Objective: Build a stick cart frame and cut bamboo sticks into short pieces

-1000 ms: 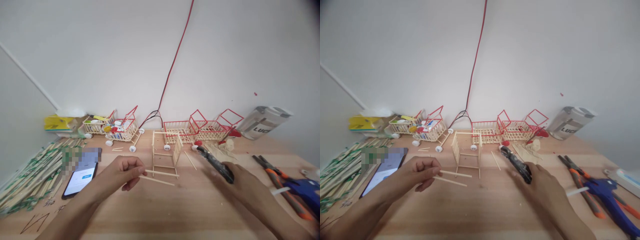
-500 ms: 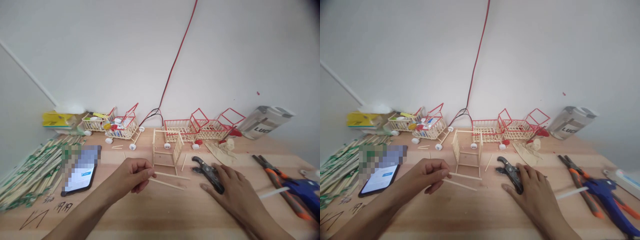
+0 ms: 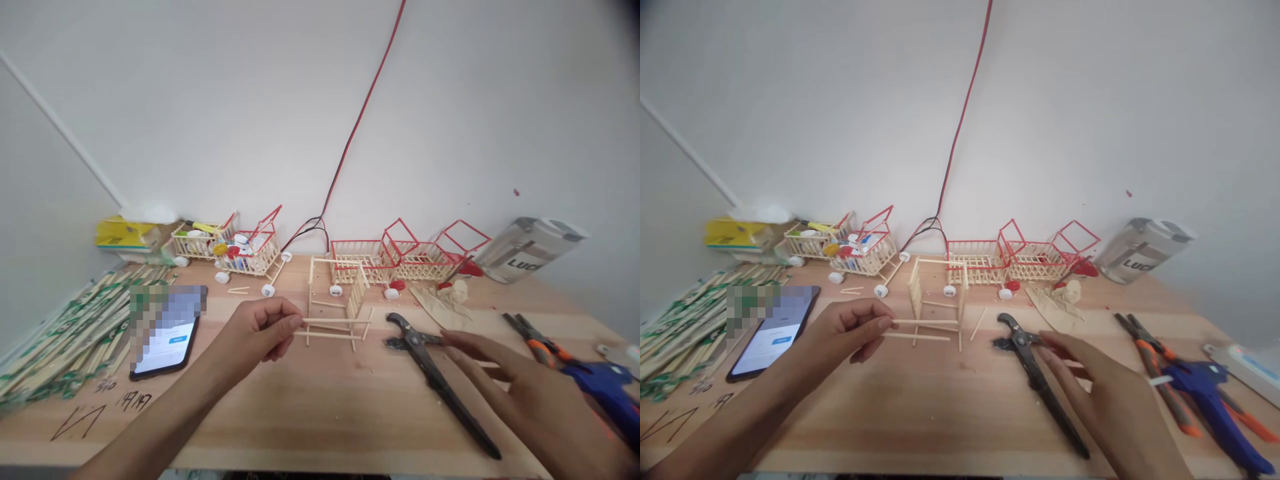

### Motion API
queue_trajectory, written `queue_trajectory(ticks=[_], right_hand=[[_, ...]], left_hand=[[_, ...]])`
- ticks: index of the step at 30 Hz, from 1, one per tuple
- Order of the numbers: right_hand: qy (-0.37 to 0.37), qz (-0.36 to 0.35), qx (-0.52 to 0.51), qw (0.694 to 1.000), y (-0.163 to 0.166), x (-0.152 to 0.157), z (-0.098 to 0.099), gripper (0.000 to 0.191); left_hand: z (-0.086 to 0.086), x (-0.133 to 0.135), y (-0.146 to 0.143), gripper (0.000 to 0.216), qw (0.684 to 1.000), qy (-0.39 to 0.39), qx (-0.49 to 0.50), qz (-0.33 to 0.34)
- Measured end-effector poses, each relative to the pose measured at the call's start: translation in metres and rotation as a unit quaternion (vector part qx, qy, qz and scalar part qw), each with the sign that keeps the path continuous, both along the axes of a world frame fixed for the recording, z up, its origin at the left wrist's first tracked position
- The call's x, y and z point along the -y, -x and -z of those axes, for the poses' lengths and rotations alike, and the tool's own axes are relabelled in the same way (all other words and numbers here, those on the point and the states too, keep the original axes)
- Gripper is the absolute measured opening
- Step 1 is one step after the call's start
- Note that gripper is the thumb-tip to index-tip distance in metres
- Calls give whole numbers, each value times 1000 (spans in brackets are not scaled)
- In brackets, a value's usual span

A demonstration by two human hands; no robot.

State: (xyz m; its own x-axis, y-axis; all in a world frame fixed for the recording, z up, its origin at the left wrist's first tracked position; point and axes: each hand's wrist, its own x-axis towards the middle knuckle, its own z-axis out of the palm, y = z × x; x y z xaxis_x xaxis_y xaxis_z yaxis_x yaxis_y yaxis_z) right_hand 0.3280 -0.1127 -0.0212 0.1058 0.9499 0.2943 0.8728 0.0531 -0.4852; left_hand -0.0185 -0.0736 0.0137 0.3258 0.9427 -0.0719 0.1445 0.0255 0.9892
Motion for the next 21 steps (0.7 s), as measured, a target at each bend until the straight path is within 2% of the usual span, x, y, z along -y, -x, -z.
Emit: queue_trajectory(ticks=[1,4,7,10,14,21], right_hand=[[-27,0,-13,1000,8,1,-11,45],[-96,-68,-36,992,40,-5,-41,34],[-153,-148,-6,977,68,-22,-59,27],[-184,-191,3,964,82,-38,-64,19],[-169,-234,-31,957,88,-49,-65,11],[-150,-206,-52,966,91,-61,-67,7]], left_hand=[[-3,-1,0,30,1000,-5,2,4],[-11,-4,-2,28,1000,-22,2,19],[-16,-6,-6,27,999,-36,-2,27],[-20,-10,-8,26,999,-42,5,23],[-25,-17,-9,24,999,-49,7,2],[-25,-35,-6,21,997,-76,-2,-7]])
